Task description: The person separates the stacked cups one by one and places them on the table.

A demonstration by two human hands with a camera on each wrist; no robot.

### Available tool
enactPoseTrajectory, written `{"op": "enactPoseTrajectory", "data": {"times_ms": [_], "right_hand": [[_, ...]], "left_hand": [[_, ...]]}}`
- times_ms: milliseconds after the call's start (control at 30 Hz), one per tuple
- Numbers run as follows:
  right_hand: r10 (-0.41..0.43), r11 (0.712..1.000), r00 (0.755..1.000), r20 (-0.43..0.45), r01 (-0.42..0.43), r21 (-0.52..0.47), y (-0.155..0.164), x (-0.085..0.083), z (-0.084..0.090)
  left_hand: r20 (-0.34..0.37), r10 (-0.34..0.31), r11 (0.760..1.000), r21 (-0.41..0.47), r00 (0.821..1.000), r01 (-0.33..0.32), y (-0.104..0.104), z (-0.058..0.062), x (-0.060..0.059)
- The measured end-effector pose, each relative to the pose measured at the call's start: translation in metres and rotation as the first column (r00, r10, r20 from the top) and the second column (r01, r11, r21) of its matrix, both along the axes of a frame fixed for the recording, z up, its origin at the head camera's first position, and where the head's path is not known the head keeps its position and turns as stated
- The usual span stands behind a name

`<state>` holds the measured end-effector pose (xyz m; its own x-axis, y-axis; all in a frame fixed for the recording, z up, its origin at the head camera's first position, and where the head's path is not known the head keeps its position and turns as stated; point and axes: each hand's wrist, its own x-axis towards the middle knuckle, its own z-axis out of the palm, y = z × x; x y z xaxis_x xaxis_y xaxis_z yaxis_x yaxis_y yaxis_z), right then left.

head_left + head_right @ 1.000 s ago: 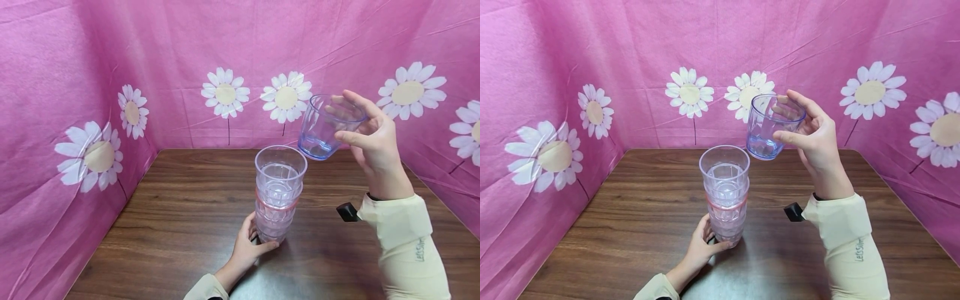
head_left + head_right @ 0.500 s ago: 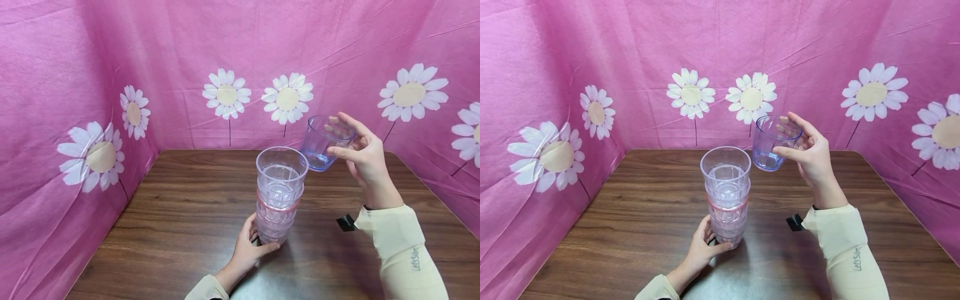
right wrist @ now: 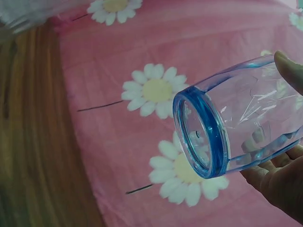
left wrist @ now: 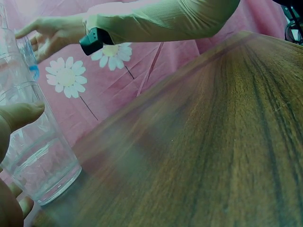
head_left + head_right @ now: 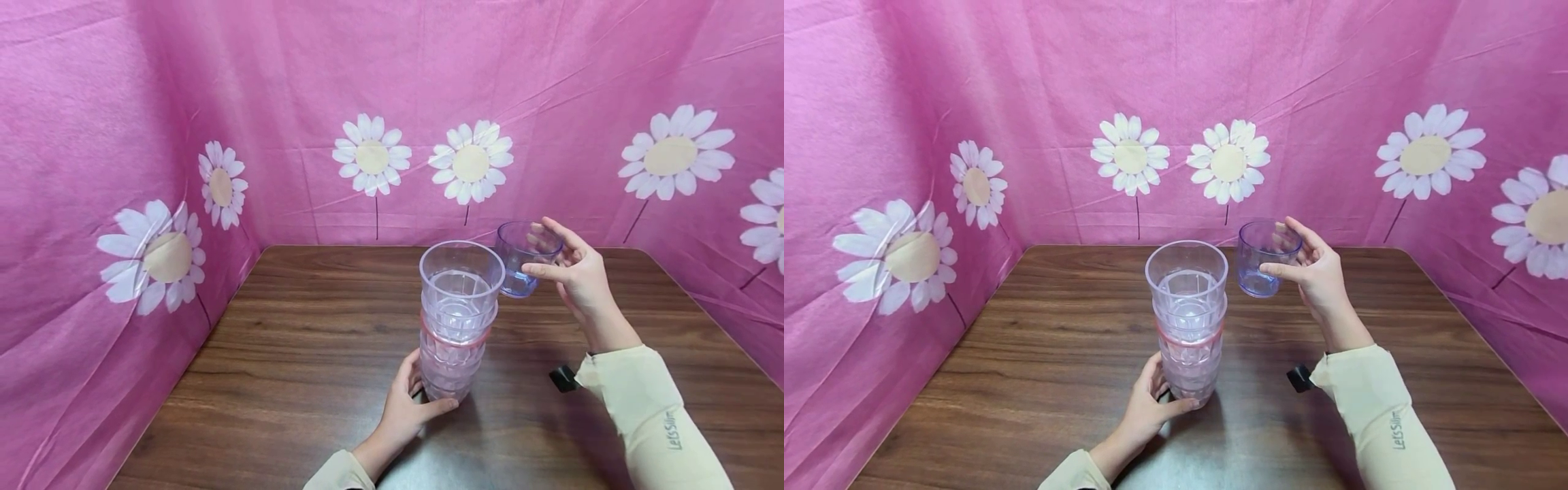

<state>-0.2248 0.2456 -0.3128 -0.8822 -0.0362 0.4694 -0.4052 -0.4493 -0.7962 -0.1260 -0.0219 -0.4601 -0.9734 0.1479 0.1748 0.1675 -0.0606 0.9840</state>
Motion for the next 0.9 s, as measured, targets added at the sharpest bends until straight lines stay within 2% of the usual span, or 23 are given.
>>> {"op": "enactPoseTrajectory", "data": {"times_ms": [200, 433, 633, 900], "right_hand": [[-0.006, 1.0, 0.998, 0.065, 0.006, 0.004, 0.01, -0.007, -0.017], [-0.023, 1.0, 0.995, 0.092, 0.024, -0.013, 0.018, -0.014, -0.036], [-0.091, 0.996, 0.987, 0.131, 0.09, 0.014, 0.027, -0.019, -0.049], [-0.183, 0.983, 0.961, 0.209, 0.172, 0.07, 0.045, -0.022, -0.062]], "left_hand": [[-0.001, 0.001, 1.0, -0.004, 1.0, -0.001, 0.0, 0.0, 0.0], [-0.001, -0.001, 1.0, 0.001, 1.0, 0.001, 0.0, 0.001, 0.0], [-0.004, -0.005, 1.0, 0.002, 1.0, 0.005, 0.001, 0.0, 0.001], [0.004, 0.006, 1.0, -0.008, 1.0, -0.006, 0.0, 0.0, 0.0]]}}
